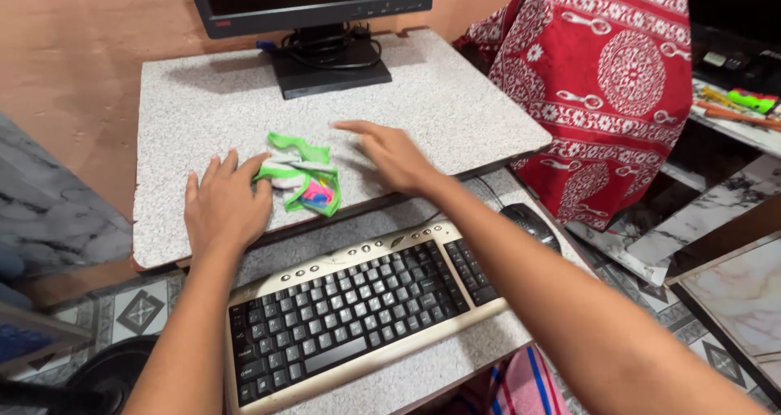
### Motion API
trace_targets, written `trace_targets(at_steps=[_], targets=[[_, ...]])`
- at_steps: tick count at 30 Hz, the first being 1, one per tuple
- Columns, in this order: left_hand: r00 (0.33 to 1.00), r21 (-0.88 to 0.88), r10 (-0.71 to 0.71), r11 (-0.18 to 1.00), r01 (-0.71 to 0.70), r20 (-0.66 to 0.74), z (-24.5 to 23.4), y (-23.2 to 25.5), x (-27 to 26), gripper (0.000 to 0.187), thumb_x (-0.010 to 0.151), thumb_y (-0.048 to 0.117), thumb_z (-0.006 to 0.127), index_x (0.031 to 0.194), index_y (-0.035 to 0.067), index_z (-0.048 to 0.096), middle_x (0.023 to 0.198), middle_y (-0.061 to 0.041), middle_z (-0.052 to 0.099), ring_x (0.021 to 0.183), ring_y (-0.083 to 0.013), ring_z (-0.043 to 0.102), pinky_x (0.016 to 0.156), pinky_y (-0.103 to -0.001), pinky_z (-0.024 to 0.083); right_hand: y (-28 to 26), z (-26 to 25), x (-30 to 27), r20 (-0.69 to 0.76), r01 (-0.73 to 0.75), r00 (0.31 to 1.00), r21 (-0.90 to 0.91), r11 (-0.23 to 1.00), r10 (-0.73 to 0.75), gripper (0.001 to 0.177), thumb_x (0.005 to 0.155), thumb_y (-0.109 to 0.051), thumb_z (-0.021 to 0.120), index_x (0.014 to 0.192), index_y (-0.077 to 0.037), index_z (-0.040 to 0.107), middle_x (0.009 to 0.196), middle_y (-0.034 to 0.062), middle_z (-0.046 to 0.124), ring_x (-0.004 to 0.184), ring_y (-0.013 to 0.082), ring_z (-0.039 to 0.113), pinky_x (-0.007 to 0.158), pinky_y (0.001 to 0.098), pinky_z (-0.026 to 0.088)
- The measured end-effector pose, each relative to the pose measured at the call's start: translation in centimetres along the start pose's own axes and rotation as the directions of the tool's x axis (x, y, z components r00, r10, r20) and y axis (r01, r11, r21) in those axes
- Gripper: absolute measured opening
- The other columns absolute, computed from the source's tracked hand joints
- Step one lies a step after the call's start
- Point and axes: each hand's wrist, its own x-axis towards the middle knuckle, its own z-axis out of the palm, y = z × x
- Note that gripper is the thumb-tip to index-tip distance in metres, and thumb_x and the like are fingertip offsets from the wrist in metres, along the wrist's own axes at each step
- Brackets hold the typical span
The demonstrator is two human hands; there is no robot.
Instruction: The person wipes a speckled desk surface and a black Lenovo monitor using a green and white cloth. They clean the desk area around the monitor base, then wipe the monitor screen and bezel, and finally return to wipe the desk surface again.
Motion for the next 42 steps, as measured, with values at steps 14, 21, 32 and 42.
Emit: trace_targets(at_steps=[14, 21, 32, 42], targets=[[0.979, -0.041, 0.046, 0.998, -0.056, -0.201, 0.7, -0.3, 0.0, 0.045, 0.088, 0.033, 0.064, 0.131, 0.021, 0.070, 0.152, -0.008, 0.054, 0.146, -0.0336, 0.041, 0.122, -0.051, 0.024, 9.5, -8.6, -3.2, -0.011, -0.368, 0.853, -0.722, 0.586, 0.523, 0.078, 0.097, -0.068, 0.012, 0.164, -0.032, -0.003, 0.173, -0.0060, -0.007, 0.159, 0.0209, -0.003, 0.126, 0.0608, 0.000], [0.771, 0.175, 0.366, 0.930, -0.324, -0.521, -0.2, 2.0, -3.4, 0.037, 0.085, 0.016, 0.057, 0.118, 0.017, 0.072, 0.139, -0.008, 0.066, 0.140, -0.0358, 0.050, 0.127, -0.060, 0.023, 9.6, -8.3, -3.6, -0.034, -0.370, 0.868, -0.709, 0.600, 0.495, 0.077, 0.096, -0.068, 0.013, 0.164, -0.033, 0.000, 0.173, -0.0076, -0.005, 0.159, 0.0192, -0.001, 0.126, 0.0602, 0.000], [0.975, 0.187, -0.007, 0.982, -0.035, 0.224, 4.7, 5.8, 5.6, 0.063, 0.105, 0.043, 0.038, 0.157, 0.010, 0.025, 0.163, -0.020, 0.021, 0.149, -0.0484, 0.019, 0.121, -0.057, 0.016, 8.5, -8.6, -3.6, -0.026, -0.369, 0.878, -0.673, 0.641, 0.478, 0.077, 0.097, -0.060, 0.021, 0.164, -0.025, 0.006, 0.173, -0.0001, -0.001, 0.159, 0.0246, 0.001, 0.124, 0.0632, 0.001], [0.996, 0.047, 0.086, 0.995, -0.086, -0.014, 8.2, -1.1, 15.4, 0.050, 0.088, 0.000, 0.057, 0.136, -0.011, 0.047, 0.142, -0.034, 0.048, 0.140, -0.0471, 0.045, 0.122, -0.051, 0.036, 3.1, -8.1, 0.9, 0.071, -0.234, 0.824, -0.861, 0.451, 0.562, 0.068, 0.103, -0.046, 0.028, 0.163, -0.018, 0.015, 0.172, 0.0108, 0.010, 0.157, 0.0393, 0.011, 0.121, 0.0731, 0.005]])
